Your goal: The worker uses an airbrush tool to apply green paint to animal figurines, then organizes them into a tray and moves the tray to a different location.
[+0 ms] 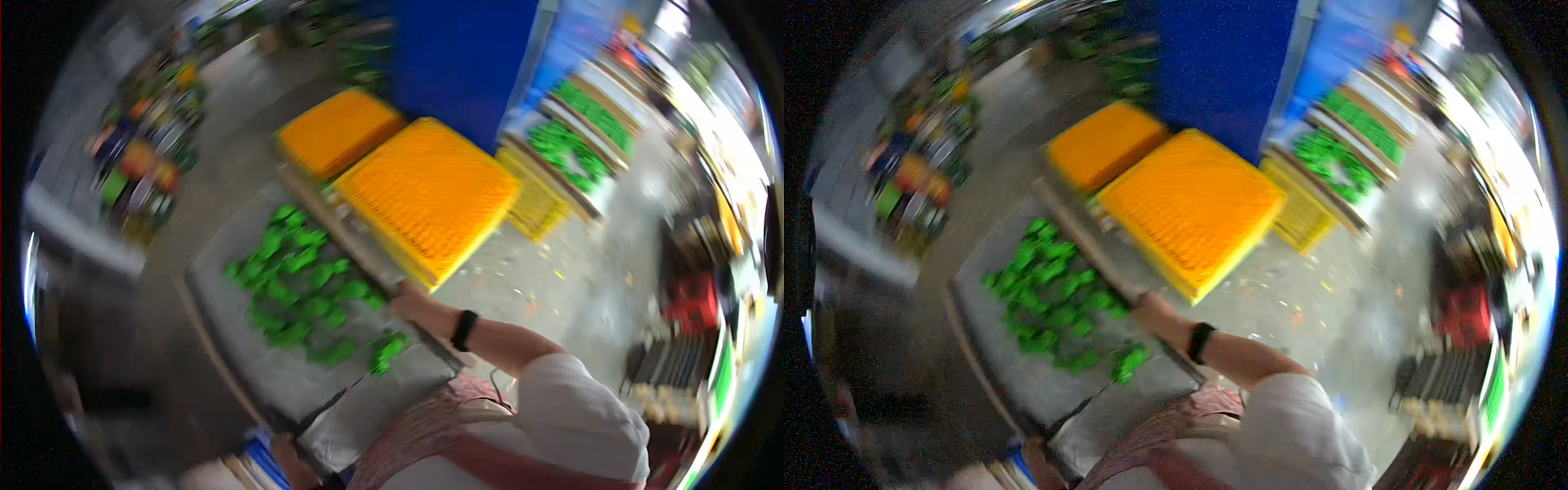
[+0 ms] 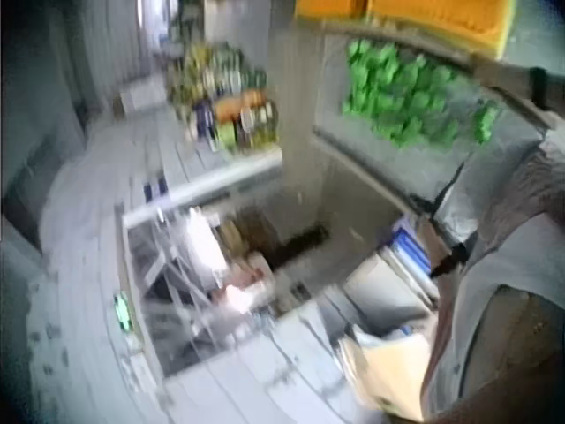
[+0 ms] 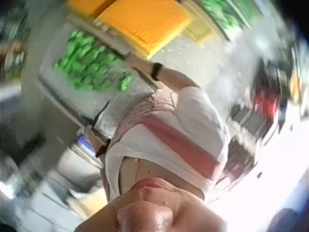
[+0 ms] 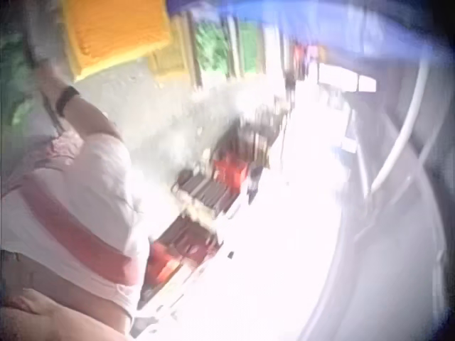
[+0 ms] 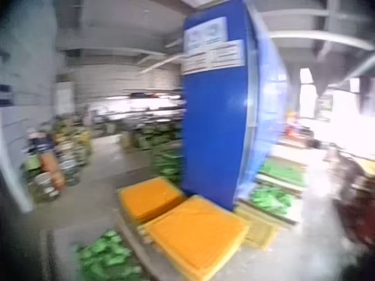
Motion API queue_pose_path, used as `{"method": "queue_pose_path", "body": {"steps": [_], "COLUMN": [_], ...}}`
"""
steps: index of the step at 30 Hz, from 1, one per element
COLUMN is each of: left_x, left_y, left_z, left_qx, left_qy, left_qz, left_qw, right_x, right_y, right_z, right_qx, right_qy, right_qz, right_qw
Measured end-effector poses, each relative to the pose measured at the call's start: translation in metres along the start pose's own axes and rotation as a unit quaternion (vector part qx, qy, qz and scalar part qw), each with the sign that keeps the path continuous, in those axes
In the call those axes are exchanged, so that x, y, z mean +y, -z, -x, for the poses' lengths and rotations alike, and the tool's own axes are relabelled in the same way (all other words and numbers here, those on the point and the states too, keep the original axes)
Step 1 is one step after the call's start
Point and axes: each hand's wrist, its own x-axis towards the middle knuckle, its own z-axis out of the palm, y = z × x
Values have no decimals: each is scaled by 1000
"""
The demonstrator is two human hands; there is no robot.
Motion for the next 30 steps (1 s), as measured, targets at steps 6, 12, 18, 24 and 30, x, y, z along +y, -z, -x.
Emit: {"method": "queue_pose_path", "body": {"steps": [6,12,18,24,30], "left_x": [7,43,42,81,104], "left_y": [22,67,107,98,122], "left_z": [69,158,290,481,663], "left_qx": [39,61,190,284,383], "left_qy": [-16,328,366,435,497], "left_qz": [-34,136,212,252,254], "left_qw": [999,933,886,816,736], "right_x": [-38,-68,-120,-125,-123], "right_y": [-5,-24,-32,26,30], "right_z": [21,22,87,183,293], "right_qx": [-287,-377,-424,-427,-526], "right_qy": [67,-48,8,35,124], "right_qz": [-290,-153,-7,36,84], "right_qw": [911,912,906,903,837]}}
